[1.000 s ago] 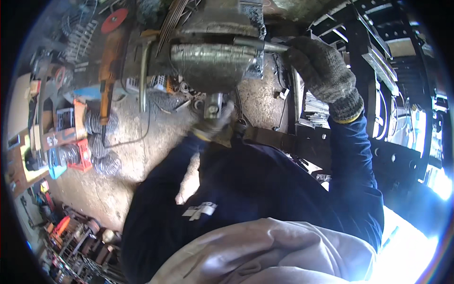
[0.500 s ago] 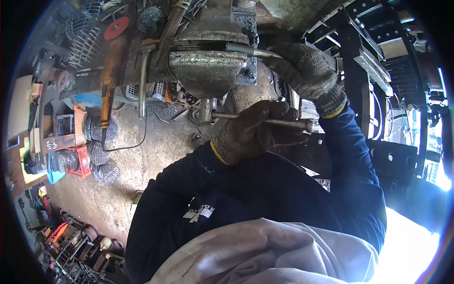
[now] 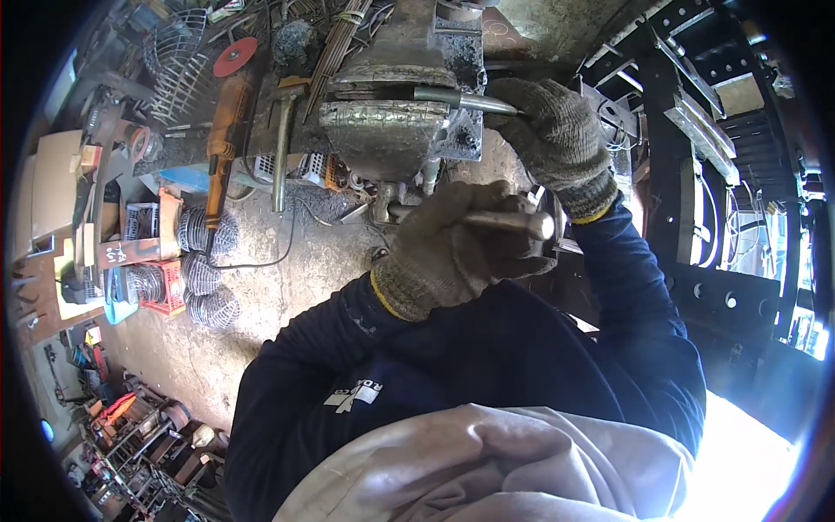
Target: The person uses an angle grinder to grind the end of a metal rod secured in a vise, turns the vise handle by hand to release the rod, then replaces the rod in the vise and resumes grinding with the angle grinder.
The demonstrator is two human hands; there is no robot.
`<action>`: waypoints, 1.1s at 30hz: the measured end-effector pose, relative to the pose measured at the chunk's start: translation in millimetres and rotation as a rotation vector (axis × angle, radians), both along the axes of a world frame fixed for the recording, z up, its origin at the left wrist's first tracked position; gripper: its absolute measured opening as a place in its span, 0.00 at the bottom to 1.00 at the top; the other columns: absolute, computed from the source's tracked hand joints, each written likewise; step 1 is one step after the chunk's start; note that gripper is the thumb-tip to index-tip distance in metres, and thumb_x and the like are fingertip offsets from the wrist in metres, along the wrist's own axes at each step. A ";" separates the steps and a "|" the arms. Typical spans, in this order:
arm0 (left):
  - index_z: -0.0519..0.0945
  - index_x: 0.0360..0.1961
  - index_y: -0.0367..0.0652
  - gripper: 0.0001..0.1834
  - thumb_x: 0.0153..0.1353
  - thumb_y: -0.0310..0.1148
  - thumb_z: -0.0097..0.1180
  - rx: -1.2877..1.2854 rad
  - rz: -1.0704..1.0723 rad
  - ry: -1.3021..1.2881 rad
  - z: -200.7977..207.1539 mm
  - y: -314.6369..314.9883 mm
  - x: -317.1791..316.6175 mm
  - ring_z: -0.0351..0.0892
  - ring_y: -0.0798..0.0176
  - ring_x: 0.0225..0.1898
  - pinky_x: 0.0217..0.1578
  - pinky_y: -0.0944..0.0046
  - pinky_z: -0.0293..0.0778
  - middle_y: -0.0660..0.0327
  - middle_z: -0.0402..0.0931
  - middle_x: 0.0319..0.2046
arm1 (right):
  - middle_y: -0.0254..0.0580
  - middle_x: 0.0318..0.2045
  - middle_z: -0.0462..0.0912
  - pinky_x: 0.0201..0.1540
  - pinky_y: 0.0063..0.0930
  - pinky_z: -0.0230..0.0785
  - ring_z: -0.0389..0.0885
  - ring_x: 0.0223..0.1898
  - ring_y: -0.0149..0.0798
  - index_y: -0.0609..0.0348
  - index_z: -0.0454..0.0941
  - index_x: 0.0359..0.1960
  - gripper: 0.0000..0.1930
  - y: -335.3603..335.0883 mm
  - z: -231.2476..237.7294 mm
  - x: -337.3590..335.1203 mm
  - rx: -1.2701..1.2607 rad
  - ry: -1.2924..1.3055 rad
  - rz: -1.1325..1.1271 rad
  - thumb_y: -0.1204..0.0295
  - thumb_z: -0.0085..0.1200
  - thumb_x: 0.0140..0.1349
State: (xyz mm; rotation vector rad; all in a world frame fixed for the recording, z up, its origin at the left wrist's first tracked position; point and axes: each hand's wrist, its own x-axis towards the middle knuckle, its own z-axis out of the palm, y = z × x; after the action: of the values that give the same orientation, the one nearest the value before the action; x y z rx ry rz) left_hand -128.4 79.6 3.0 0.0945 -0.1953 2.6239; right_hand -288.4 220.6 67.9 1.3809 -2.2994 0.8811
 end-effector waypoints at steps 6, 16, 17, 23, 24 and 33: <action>0.75 0.58 0.34 0.24 0.74 0.45 0.49 -0.436 -0.015 -0.086 -10.0 22.8 -1.6 0.77 0.43 0.61 0.68 0.39 0.66 0.45 0.78 0.55 | 0.52 0.38 0.87 0.42 0.41 0.80 0.87 0.41 0.53 0.58 0.84 0.50 0.19 0.9 -0.2 -4.2 0.076 -0.129 -0.011 0.61 0.66 0.60; 0.72 0.61 0.33 0.23 0.75 0.39 0.48 -0.672 -0.065 -0.046 -72.6 20.9 -4.4 0.71 0.43 0.66 0.70 0.44 0.66 0.43 0.72 0.61 | 0.49 0.37 0.87 0.40 0.40 0.79 0.87 0.38 0.51 0.57 0.85 0.48 0.18 -0.1 -10.9 -5.2 -0.025 -0.075 -0.028 0.63 0.68 0.59; 0.72 0.61 0.33 0.22 0.75 0.39 0.48 -0.644 -0.075 -0.117 -72.8 21.1 -3.7 0.70 0.43 0.67 0.69 0.44 0.66 0.43 0.72 0.61 | 0.48 0.38 0.87 0.40 0.40 0.78 0.87 0.38 0.51 0.57 0.85 0.48 0.18 -0.1 -11.1 -5.9 -0.013 -0.072 -0.031 0.62 0.68 0.60; 0.74 0.61 0.37 0.20 0.72 0.35 0.52 -0.963 0.146 0.237 -125.3 16.3 3.0 0.73 0.45 0.64 0.67 0.44 0.69 0.49 0.73 0.61 | 0.50 0.37 0.87 0.41 0.40 0.80 0.88 0.39 0.51 0.56 0.85 0.48 0.19 -0.3 -10.2 -7.7 0.018 0.009 -0.020 0.63 0.69 0.57; 0.74 0.60 0.37 0.19 0.72 0.34 0.53 -1.102 0.199 0.322 -148.2 14.1 5.4 0.74 0.46 0.63 0.66 0.45 0.70 0.50 0.74 0.61 | 0.49 0.37 0.87 0.40 0.40 0.79 0.87 0.38 0.51 0.57 0.85 0.48 0.19 -1.4 -10.7 -7.8 0.004 0.007 -0.009 0.63 0.69 0.57; 0.83 0.47 0.38 0.11 0.70 0.33 0.56 -1.844 0.508 0.611 -138.5 -17.8 -3.2 0.82 0.70 0.43 0.46 0.68 0.78 0.63 0.83 0.41 | 0.49 0.37 0.88 0.40 0.41 0.80 0.88 0.38 0.50 0.56 0.85 0.49 0.20 1.3 -11.4 -8.1 -0.015 0.046 -0.011 0.62 0.70 0.56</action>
State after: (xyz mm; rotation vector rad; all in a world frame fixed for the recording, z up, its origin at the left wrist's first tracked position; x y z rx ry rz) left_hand -131.6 61.8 -135.5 0.2769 2.4940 1.9743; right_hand -296.5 221.9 56.5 1.3668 -2.2598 0.8523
